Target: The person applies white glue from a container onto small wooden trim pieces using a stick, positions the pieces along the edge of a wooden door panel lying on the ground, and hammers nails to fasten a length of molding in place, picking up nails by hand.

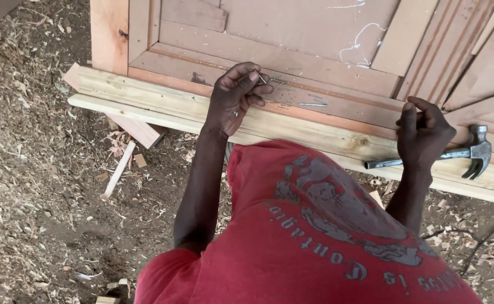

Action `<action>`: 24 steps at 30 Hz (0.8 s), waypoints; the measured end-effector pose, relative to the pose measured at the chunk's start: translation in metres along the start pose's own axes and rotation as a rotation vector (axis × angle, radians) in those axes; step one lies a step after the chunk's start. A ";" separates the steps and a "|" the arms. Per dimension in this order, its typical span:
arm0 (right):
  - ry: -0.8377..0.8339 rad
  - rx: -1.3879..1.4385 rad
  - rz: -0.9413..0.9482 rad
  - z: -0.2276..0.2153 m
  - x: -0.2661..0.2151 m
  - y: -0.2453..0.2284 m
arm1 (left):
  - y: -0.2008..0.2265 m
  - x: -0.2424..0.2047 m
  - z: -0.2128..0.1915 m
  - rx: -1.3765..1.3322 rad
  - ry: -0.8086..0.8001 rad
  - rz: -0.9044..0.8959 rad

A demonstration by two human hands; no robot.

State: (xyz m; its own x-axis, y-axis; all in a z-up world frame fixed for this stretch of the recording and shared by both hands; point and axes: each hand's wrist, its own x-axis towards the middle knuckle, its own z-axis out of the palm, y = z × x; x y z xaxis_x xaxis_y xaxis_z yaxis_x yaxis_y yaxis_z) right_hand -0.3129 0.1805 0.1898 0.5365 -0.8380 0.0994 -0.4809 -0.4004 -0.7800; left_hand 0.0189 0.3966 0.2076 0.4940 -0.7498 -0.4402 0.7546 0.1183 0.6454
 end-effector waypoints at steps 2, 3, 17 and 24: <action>-0.020 0.009 0.025 0.003 0.002 -0.001 | 0.008 -0.005 0.004 0.109 0.028 0.041; -0.033 0.019 0.052 0.005 0.003 -0.001 | 0.012 -0.007 0.005 0.222 0.050 0.079; -0.385 0.184 -0.354 0.127 0.041 -0.077 | 0.010 -0.004 -0.081 1.576 0.454 0.378; -0.524 0.028 -0.586 0.200 0.037 -0.087 | 0.011 -0.014 -0.071 1.531 0.572 0.606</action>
State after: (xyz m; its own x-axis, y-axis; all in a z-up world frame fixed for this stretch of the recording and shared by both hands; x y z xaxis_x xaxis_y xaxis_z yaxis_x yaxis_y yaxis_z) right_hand -0.1126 0.2587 0.1380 0.9577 -0.2061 0.2007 -0.0043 -0.7078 -0.7064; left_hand 0.0508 0.4546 0.1771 0.8602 -0.4910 0.1379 -0.4679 -0.6523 0.5963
